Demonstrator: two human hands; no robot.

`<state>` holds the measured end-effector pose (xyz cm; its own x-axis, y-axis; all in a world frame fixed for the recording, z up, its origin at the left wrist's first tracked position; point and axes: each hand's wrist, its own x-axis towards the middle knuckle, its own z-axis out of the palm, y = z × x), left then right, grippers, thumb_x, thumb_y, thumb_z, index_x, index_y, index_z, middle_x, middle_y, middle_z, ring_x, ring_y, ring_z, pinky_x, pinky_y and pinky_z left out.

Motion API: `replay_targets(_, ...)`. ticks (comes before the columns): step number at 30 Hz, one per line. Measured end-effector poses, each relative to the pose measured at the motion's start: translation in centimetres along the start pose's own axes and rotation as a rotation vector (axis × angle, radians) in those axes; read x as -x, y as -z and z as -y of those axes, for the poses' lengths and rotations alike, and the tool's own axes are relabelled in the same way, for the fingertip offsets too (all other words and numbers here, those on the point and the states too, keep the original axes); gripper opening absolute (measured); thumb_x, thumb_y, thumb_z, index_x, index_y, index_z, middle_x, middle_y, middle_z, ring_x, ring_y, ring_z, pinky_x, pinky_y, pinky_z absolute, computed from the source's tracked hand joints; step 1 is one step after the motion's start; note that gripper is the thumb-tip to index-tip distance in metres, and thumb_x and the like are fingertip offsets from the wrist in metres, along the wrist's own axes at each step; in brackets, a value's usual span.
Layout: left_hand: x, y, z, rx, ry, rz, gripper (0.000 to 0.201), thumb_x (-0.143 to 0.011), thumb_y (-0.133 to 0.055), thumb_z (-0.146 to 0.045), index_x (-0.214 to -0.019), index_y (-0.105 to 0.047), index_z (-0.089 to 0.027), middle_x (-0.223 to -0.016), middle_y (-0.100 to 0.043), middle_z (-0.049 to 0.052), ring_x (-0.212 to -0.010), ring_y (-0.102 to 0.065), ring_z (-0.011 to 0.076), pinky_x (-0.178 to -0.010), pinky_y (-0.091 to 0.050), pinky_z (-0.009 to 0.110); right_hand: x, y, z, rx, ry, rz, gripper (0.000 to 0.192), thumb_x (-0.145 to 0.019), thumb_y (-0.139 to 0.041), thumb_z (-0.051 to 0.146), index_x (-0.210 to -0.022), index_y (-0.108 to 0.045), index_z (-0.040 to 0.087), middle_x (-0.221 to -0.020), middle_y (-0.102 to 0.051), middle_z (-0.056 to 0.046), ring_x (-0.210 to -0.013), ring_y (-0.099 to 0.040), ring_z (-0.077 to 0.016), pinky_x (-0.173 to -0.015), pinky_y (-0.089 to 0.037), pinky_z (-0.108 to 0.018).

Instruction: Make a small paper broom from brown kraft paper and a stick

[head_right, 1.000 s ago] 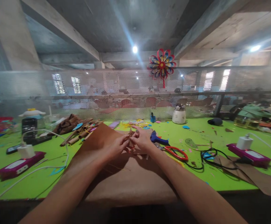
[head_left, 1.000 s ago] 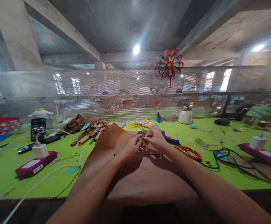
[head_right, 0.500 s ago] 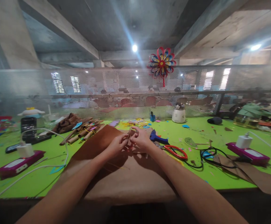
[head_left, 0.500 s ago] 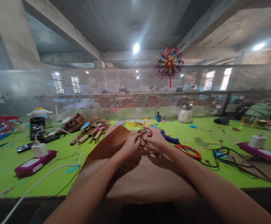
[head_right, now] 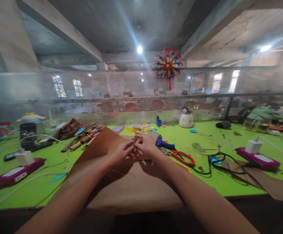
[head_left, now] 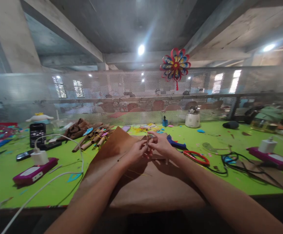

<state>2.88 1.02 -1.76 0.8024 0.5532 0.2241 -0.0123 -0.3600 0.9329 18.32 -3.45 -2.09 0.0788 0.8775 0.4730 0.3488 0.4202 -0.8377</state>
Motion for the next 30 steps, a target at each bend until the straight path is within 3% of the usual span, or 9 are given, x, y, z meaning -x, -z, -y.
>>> replay_targets(8,0.0,0.0,0.2,0.157,0.091,0.0,0.037,-0.079,-0.06,-0.043,-0.098,-0.054,-0.012,-0.078,-0.063,0.008,-0.063,-0.064,0.0175,-0.058,-0.052,0.031,0.1,-0.4,-0.1,-0.018,-0.051,-0.02,0.062,-0.066,-0.06,0.012,-0.126,-0.044,0.014,-0.059,-0.058,0.005,-0.049,-0.055,-0.0125,-0.052,-0.047,-0.026)
replay_targets(14,0.0,0.0,0.0,0.231,0.084,-0.013,0.042,-0.076,-0.064,-0.041,-0.106,-0.053,-0.013,-0.079,-0.066,0.008,-0.067,-0.066,0.0177,-0.06,-0.052,0.03,-0.1,0.2,0.5,-0.05,-0.119,-0.024,0.062,-0.067,-0.058,0.012,-0.127,-0.045,0.016,-0.057,-0.059,0.005,-0.048,-0.055,-0.013,-0.048,-0.044,-0.024)
replay_targets(19,0.5,-0.1,-1.1,0.328,0.145,-0.049,0.02,-0.082,-0.058,-0.028,-0.092,-0.052,-0.012,-0.08,-0.069,0.011,-0.071,-0.067,0.0179,-0.065,-0.051,0.029,0.0,1.2,1.1,0.01,0.026,-0.003,0.034,-0.064,-0.058,0.009,-0.097,-0.063,0.017,-0.067,-0.063,0.001,-0.062,-0.058,-0.0137,-0.063,-0.047,-0.027)
replay_targets(21,0.8,0.1,-1.5,0.385,0.15,-0.023,0.015,-0.082,-0.056,-0.024,-0.088,-0.051,-0.012,-0.08,-0.069,0.013,-0.071,-0.067,0.0175,-0.066,-0.05,0.028,0.0,1.6,1.3,0.018,0.089,0.04,0.03,-0.065,-0.06,0.012,-0.094,-0.065,0.017,-0.075,-0.063,-0.001,-0.069,-0.058,-0.0138,-0.068,-0.047,-0.028)
replay_targets(24,1.1,0.5,-1.9,0.435,0.166,0.073,0.016,-0.08,-0.058,-0.021,-0.09,-0.052,-0.01,-0.084,-0.069,0.015,-0.069,-0.067,0.0169,-0.062,-0.046,0.025,0.2,2.2,1.8,-0.001,0.141,0.133,0.04,-0.065,-0.065,0.016,-0.105,-0.065,0.019,-0.078,-0.06,0.0,-0.072,-0.055,-0.0124,-0.069,-0.046,-0.026)
replay_targets(30,1.3,1.0,-2.0,0.473,0.154,0.216,0.021,-0.08,-0.059,-0.024,-0.095,-0.056,-0.009,-0.084,-0.067,0.014,-0.071,-0.065,0.0168,-0.06,-0.043,0.024,0.6,3.0,2.6,-0.055,0.058,0.29,0.038,-0.069,-0.069,0.028,-0.105,-0.067,0.017,-0.064,-0.059,0.003,-0.056,-0.053,-0.0092,-0.058,-0.045,-0.023)
